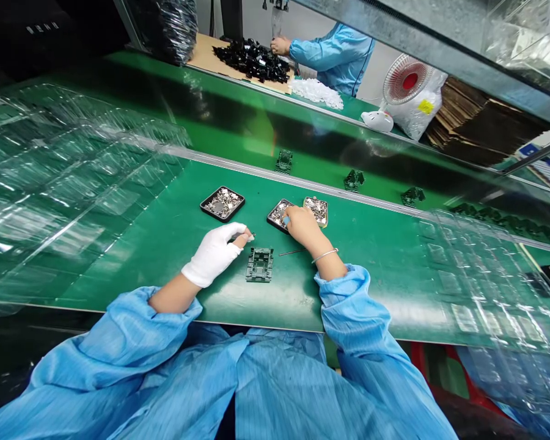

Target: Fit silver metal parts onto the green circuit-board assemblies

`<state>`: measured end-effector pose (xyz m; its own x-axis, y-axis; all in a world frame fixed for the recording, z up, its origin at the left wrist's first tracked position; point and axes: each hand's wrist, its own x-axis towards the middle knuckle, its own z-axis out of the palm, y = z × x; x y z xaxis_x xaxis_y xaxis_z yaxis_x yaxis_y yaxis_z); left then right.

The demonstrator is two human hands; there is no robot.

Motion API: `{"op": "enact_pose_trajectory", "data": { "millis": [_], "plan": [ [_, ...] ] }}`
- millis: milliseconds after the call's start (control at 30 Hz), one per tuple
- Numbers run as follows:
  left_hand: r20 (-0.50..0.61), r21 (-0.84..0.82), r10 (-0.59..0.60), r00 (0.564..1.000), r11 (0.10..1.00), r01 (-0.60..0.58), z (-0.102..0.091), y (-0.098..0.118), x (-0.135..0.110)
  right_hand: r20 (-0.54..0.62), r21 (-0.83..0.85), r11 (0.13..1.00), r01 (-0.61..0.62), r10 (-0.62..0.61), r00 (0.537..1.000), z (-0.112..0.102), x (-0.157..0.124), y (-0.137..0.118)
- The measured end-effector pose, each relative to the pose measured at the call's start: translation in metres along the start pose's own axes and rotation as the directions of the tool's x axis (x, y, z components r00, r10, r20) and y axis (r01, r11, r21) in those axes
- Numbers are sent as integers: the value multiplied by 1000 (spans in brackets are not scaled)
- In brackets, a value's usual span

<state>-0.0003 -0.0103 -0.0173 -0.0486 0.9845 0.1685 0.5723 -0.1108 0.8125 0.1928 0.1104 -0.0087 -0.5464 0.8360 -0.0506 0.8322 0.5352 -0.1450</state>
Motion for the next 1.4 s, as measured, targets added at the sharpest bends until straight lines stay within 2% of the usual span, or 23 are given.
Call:
{"op": "enact_pose_trajectory", "data": {
  "millis": [100, 433, 500, 567, 667, 733, 833, 900, 967, 1000, 1033, 1100, 1167, 1233, 1300, 1333, 1400],
  "plan": [
    [0, 8, -9, 1000, 1000, 9, -1, 2, 0, -32, 43, 999, -16, 17, 999, -1, -2, 3],
    [-16, 22, 10, 1000, 1000, -10, -8, 10, 0, -117, 341, 939, -45, 89, 989, 0, -7, 10],
    [-26, 8, 1, 1000, 1000, -1, -8, 12, -1, -152, 497, 868, 14, 71, 986, -3, -13, 4],
    [-31, -61, -31, 999, 998, 29, -6, 17, -3, -203, 648, 749, 141, -9, 979, -5, -22, -6],
    [37, -240, -78, 996, 967, 85, -3, 27, -6, -309, 732, 595, 332, -145, 940, -6, -39, -29],
    [95, -336, -93, 991, 934, 120, 0, 33, -8, -372, 726, 561, 396, -164, 914, -6, -51, -44],
    [107, -394, -121, 987, 906, 154, 2, 37, -10, -414, 717, 573, 398, -108, 904, -6, -64, -57],
    [76, -320, -84, 994, 942, 104, 0, 36, -12, -398, 736, 565, 373, -84, 913, -6, -69, -57],
    [59, -116, 51, 997, 992, -44, -4, 35, -14, -325, 785, 517, 341, -125, 937, -7, -72, -53],
    [76, 14, 147, 986, 989, -148, -7, 34, -16, -271, 814, 484, 321, -172, 947, -7, -73, -51],
    [107, 143, 245, 964, 955, -258, -9, 34, -18, -216, 838, 457, 299, -226, 950, -8, -75, -48],
    [192, 350, 404, 894, 823, -447, -14, 35, -22, -134, 858, 436, 272, -321, 937, -10, -78, -45],
    [274, 471, 489, 828, 683, -559, -18, 38, -28, -98, 842, 463, 277, -374, 922, -13, -82, -44],
    [342, 515, 510, 789, 600, -611, -19, 40, -33, -81, 811, 506, 293, -399, 914, -16, -85, -45],
    [363, 495, 507, 782, 605, -623, -18, 38, -36, -80, 785, 534, 313, -415, 907, -18, -87, -45],
    [338, 470, 504, 795, 641, -606, -16, 35, -37, -88, 776, 542, 322, -412, 907, -19, -88, -44],
    [229, 396, 472, 851, 754, -524, -11, 26, -37, -127, 764, 555, 329, -371, 920, -18, -88, -41]
  ]
}}
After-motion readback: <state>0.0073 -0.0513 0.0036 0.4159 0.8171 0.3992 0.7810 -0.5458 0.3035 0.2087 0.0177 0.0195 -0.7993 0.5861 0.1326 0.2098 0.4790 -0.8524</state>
